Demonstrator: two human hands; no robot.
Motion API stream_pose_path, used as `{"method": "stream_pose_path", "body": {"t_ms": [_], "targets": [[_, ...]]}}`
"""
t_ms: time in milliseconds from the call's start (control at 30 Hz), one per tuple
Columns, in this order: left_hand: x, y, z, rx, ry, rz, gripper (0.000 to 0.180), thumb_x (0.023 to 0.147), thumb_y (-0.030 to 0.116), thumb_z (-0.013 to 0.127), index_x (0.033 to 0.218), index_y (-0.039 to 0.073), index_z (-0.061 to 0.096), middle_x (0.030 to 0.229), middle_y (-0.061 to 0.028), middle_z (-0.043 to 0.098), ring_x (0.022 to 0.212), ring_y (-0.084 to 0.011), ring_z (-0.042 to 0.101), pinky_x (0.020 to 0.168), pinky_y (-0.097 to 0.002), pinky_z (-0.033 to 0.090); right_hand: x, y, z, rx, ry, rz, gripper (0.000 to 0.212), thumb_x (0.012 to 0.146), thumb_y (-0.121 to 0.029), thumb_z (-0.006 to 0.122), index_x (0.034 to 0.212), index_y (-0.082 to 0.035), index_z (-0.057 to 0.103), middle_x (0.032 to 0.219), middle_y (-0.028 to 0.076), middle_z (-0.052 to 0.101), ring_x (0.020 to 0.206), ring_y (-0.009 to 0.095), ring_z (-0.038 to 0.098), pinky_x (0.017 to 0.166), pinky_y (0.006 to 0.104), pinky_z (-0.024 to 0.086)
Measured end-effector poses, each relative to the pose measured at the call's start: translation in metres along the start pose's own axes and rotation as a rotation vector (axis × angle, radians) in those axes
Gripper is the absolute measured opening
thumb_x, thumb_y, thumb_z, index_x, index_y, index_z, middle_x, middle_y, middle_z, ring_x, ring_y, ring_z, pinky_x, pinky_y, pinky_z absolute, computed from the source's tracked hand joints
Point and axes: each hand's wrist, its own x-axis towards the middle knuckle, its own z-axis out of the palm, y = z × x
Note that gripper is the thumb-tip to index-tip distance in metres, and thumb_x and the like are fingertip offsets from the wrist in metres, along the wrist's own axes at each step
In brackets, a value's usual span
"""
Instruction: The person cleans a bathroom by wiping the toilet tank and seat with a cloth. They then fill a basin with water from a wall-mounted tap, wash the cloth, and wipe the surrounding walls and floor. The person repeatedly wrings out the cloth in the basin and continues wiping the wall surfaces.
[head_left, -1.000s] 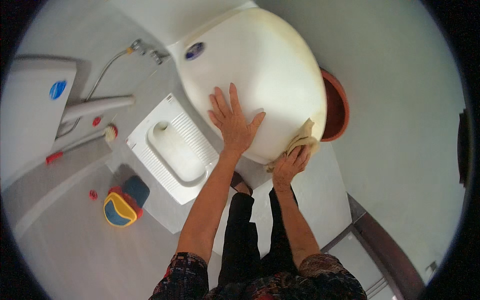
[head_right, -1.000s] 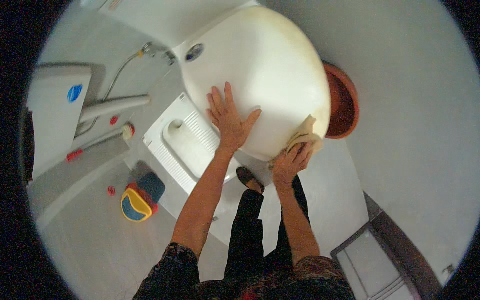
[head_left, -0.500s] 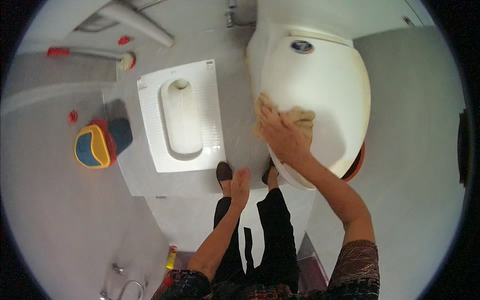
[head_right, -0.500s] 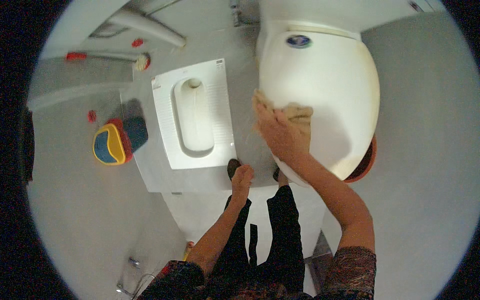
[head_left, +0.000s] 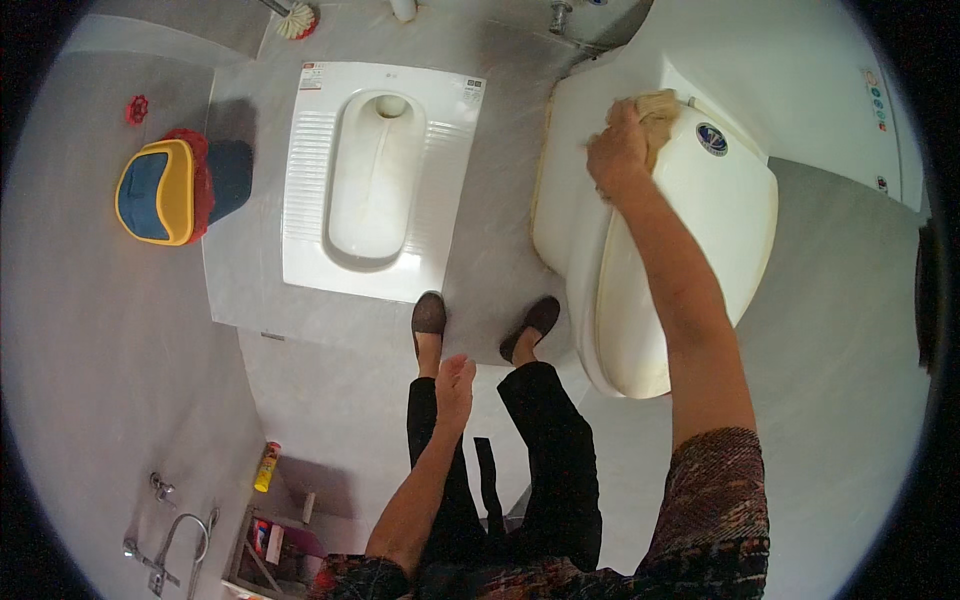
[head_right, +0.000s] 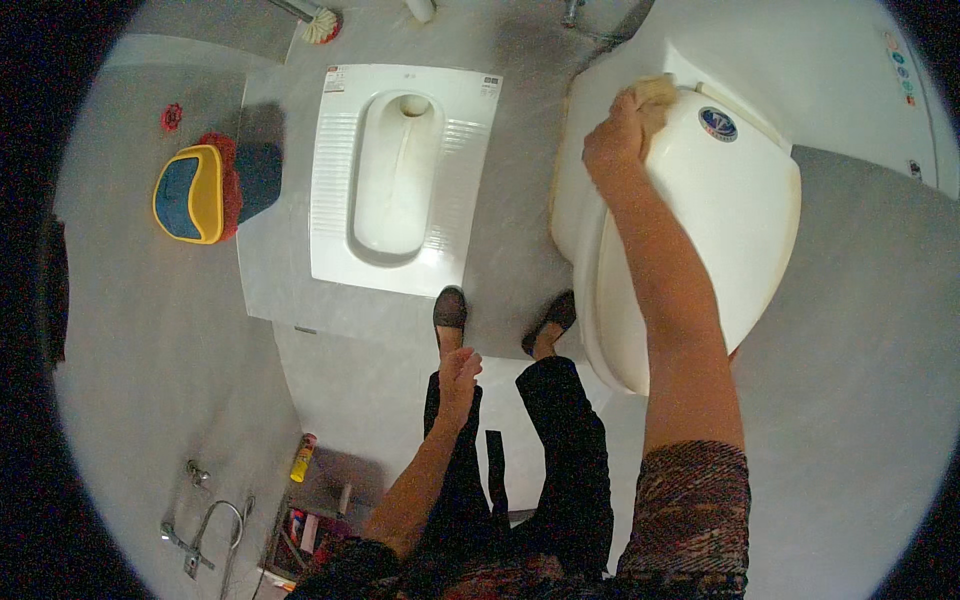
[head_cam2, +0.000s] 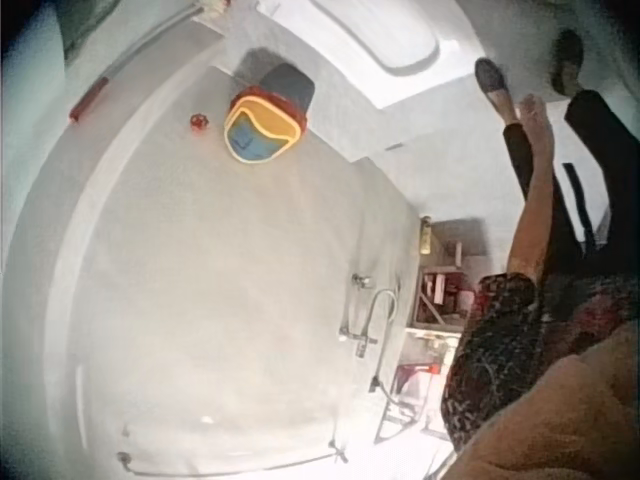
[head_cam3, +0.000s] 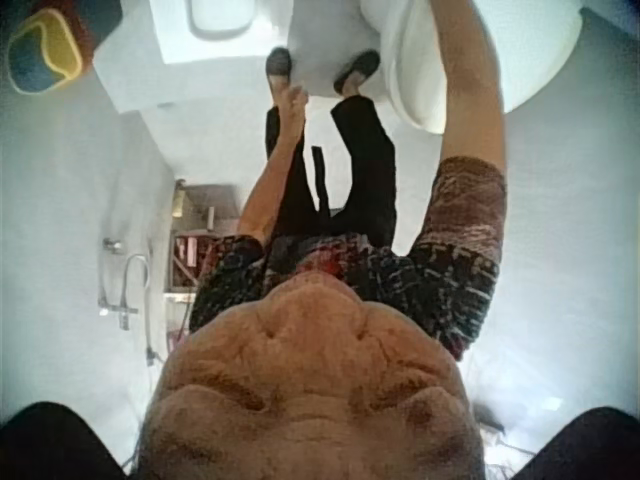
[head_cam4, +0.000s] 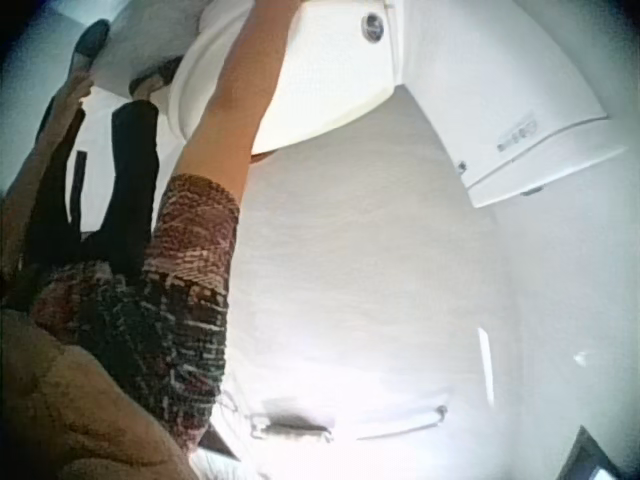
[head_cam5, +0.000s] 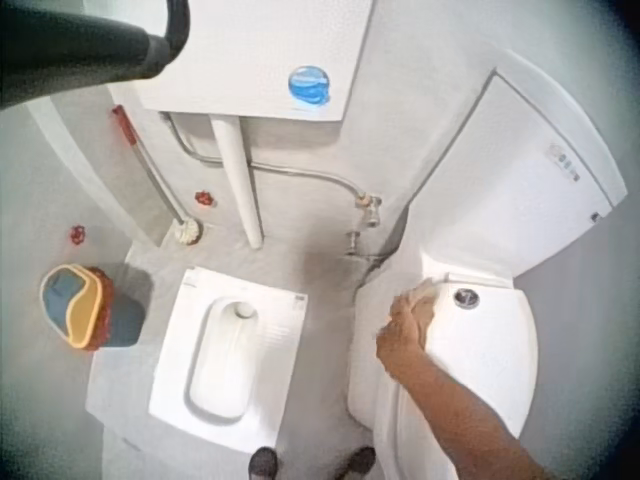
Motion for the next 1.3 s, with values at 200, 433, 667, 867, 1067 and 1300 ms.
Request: {"method": "stream_pose_path", "body": {"t_ms": [200, 433, 667, 867, 1067, 1300], "targets": [[-0.012, 0.019, -0.003, -0.028, -0.058, 0.013, 0.036, 0.086, 0.03, 0.057, 0.111, 0.005, 0.052, 0.097, -0.0033, 0.056, 0.085, -0.0137, 0.054, 0.072, -0.028, 0.043, -0.04, -0.087, 0.039, -0.128, 0.23, -0.091, 0.043, 0.087, -0.029, 0.043, 0.123, -0.008, 0.052, 0.137, 0.011, 0.04, 0.128, 0.029, 0.028, 0.102, 0.0478, 0.015], [-0.019, 0.024, -0.042, 0.035, -0.035, 0.1, 0.029, 0.088, 0.026, 0.055, 0.108, 0.005, 0.054, 0.094, -0.0019, 0.058, 0.084, -0.0119, 0.054, 0.071, -0.0252, 0.042, -0.115, -0.17, 0.094, -0.091, 0.547, -0.172, 0.043, 0.085, -0.024, 0.044, 0.124, -0.006, 0.05, 0.136, 0.015, 0.039, 0.124, 0.03, 0.031, 0.098, 0.0487, 0.021], [-0.028, 0.012, -0.063, -0.004, -0.028, 0.046, 0.029, 0.088, 0.025, 0.055, 0.11, 0.006, 0.052, 0.09, -0.0002, 0.056, 0.081, -0.0097, 0.053, 0.07, -0.0233, 0.041, -0.179, -0.185, 0.152, -0.012, 0.695, -0.181, 0.044, 0.083, -0.019, 0.045, 0.124, -0.004, 0.048, 0.135, 0.018, 0.038, 0.12, 0.031, 0.035, 0.093, 0.0496, 0.027], [-0.03, 0.008, -0.062, 0.035, -0.11, 0.076, 0.03, 0.088, 0.028, 0.055, 0.107, 0.005, 0.053, 0.09, -0.0006, 0.056, 0.082, -0.0109, 0.052, 0.071, -0.0244, 0.041, -0.114, -0.108, 0.041, 0.043, 0.415, -0.026, 0.058, 0.079, -0.019, 0.054, 0.132, -0.002, 0.038, 0.143, 0.02, 0.02, 0.13, 0.04, 0.021, 0.102, 0.0572, 0.018], [-0.023, 0.014, -0.063, 0.024, -0.131, 0.146, 0.034, 0.088, 0.031, 0.054, 0.109, 0.005, 0.053, 0.092, -0.0021, 0.057, 0.084, -0.0128, 0.053, 0.073, -0.0268, 0.042, -0.084, -0.091, 0.05, -0.491, 0.229, -0.151, 0.07, 0.075, -0.034, 0.061, 0.132, 0.0, 0.039, 0.134, 0.025, 0.032, 0.121, 0.039, 0.032, 0.098, 0.0559, 0.027], [-0.032, -0.002, -0.046, -0.009, -0.113, 0.166, 0.034, 0.087, 0.029, 0.056, 0.109, 0.003, 0.052, 0.092, -0.0018, 0.056, 0.083, -0.0131, 0.053, 0.073, -0.0277, 0.042, -0.15, -0.138, 0.073, -0.614, 0.43, -0.24, 0.055, 0.077, -0.03, 0.059, 0.123, -0.003, 0.046, 0.12, 0.02, 0.041, 0.111, 0.036, 0.04, 0.089, 0.0539, 0.033]]}}
